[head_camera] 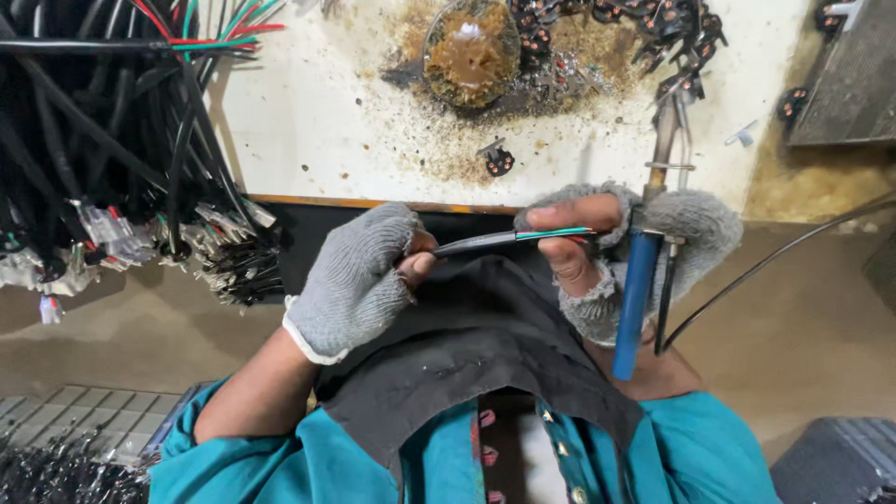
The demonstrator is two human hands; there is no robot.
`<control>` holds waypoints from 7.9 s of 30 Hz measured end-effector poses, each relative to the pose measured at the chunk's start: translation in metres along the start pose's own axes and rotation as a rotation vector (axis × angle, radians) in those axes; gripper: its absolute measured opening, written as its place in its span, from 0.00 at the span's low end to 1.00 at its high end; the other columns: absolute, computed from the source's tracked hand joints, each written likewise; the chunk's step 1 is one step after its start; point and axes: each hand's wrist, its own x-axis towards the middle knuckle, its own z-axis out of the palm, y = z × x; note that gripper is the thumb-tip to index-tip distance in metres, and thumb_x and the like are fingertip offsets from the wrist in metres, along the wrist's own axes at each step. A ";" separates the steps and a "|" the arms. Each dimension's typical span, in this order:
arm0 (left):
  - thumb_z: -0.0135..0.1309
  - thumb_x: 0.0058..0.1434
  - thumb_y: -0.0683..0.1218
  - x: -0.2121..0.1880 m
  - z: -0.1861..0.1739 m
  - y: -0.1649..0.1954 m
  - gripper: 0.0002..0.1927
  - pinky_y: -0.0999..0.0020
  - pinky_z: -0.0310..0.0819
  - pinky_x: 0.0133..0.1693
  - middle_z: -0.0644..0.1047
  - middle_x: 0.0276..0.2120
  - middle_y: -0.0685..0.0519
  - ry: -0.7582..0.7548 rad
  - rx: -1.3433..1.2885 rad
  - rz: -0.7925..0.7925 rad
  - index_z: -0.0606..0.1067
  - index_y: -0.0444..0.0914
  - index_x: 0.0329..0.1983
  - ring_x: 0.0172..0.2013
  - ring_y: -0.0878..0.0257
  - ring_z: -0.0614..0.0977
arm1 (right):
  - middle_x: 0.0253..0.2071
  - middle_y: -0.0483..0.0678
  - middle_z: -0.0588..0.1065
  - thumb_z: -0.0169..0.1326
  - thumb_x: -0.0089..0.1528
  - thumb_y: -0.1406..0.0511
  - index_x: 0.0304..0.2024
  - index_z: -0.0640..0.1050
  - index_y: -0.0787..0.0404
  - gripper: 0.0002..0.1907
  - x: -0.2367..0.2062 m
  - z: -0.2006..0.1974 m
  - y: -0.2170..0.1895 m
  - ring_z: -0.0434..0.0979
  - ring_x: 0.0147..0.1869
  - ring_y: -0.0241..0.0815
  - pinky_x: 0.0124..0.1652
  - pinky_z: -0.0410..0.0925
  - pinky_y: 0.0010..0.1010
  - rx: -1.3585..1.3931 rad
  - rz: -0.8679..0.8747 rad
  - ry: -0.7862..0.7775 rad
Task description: The person solders electrical wires to plug connectors at a workbench. They hold a wire and connector in one hand, apply a soldering iron with the other, feed solder wire to the joint, and set finished connectors aside with the pile of completed parts.
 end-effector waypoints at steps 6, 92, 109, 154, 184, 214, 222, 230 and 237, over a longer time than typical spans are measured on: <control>0.60 0.58 0.53 0.017 -0.021 0.001 0.18 0.54 0.73 0.34 0.77 0.34 0.41 -0.498 0.066 0.050 0.76 0.36 0.44 0.37 0.40 0.79 | 0.45 0.46 0.80 0.65 0.66 0.67 0.49 0.80 0.63 0.10 0.003 0.009 -0.005 0.80 0.47 0.34 0.50 0.73 0.22 -0.135 -0.017 -0.136; 0.64 0.55 0.42 0.032 0.021 0.003 0.08 0.59 0.72 0.35 0.76 0.31 0.47 0.216 -0.056 0.171 0.77 0.37 0.35 0.33 0.50 0.80 | 0.38 0.46 0.78 0.66 0.66 0.68 0.44 0.79 0.61 0.08 0.011 0.011 0.032 0.78 0.44 0.38 0.49 0.70 0.29 -0.143 -0.059 -0.157; 0.64 0.66 0.42 0.072 -0.015 -0.014 0.08 0.63 0.74 0.39 0.74 0.32 0.48 0.498 0.151 0.071 0.75 0.37 0.39 0.33 0.55 0.79 | 0.40 0.47 0.80 0.70 0.67 0.69 0.40 0.80 0.62 0.09 0.047 0.024 -0.004 0.81 0.44 0.41 0.46 0.72 0.29 -0.523 -0.243 0.158; 0.66 0.52 0.51 0.067 0.015 0.006 0.16 0.53 0.71 0.30 0.73 0.32 0.52 0.151 0.440 0.090 0.76 0.47 0.42 0.32 0.50 0.79 | 0.29 0.48 0.76 0.61 0.62 0.59 0.39 0.83 0.58 0.10 0.033 -0.019 0.021 0.75 0.32 0.54 0.35 0.64 0.46 -0.680 -0.608 -0.195; 0.65 0.50 0.51 0.067 0.017 -0.001 0.18 0.52 0.70 0.30 0.74 0.33 0.52 0.173 0.433 0.133 0.75 0.45 0.43 0.32 0.50 0.79 | 0.28 0.48 0.75 0.62 0.60 0.59 0.37 0.84 0.63 0.13 0.029 -0.021 0.026 0.74 0.33 0.54 0.36 0.64 0.47 -0.699 -0.632 -0.223; 0.66 0.51 0.51 0.065 0.015 -0.001 0.19 0.54 0.70 0.29 0.74 0.34 0.52 0.174 0.426 0.147 0.75 0.45 0.45 0.31 0.51 0.79 | 0.13 0.44 0.65 0.67 0.51 0.63 0.30 0.82 0.55 0.07 0.037 -0.014 0.025 0.67 0.16 0.48 0.18 0.56 0.43 -0.868 -0.750 -0.375; 0.65 0.52 0.50 0.065 0.016 -0.001 0.20 0.56 0.71 0.29 0.74 0.35 0.53 0.197 0.432 0.173 0.76 0.45 0.47 0.31 0.53 0.80 | 0.33 0.49 0.77 0.60 0.69 0.59 0.38 0.79 0.65 0.15 0.011 -0.008 -0.017 0.75 0.34 0.39 0.34 0.67 0.28 -0.271 0.147 -0.109; 0.66 0.54 0.51 0.065 0.021 -0.004 0.16 0.55 0.69 0.28 0.74 0.33 0.53 0.192 0.453 0.134 0.75 0.46 0.42 0.30 0.53 0.80 | 0.38 0.47 0.77 0.66 0.64 0.66 0.41 0.76 0.63 0.10 0.038 0.013 -0.006 0.78 0.40 0.35 0.41 0.70 0.24 -0.352 -0.066 -0.060; 0.65 0.55 0.51 0.067 0.022 -0.003 0.14 0.55 0.69 0.28 0.73 0.33 0.52 0.208 0.491 0.134 0.74 0.46 0.41 0.30 0.53 0.80 | 0.40 0.46 0.78 0.67 0.67 0.69 0.44 0.77 0.62 0.10 0.040 0.022 0.026 0.80 0.44 0.35 0.48 0.72 0.23 -0.337 -0.087 0.005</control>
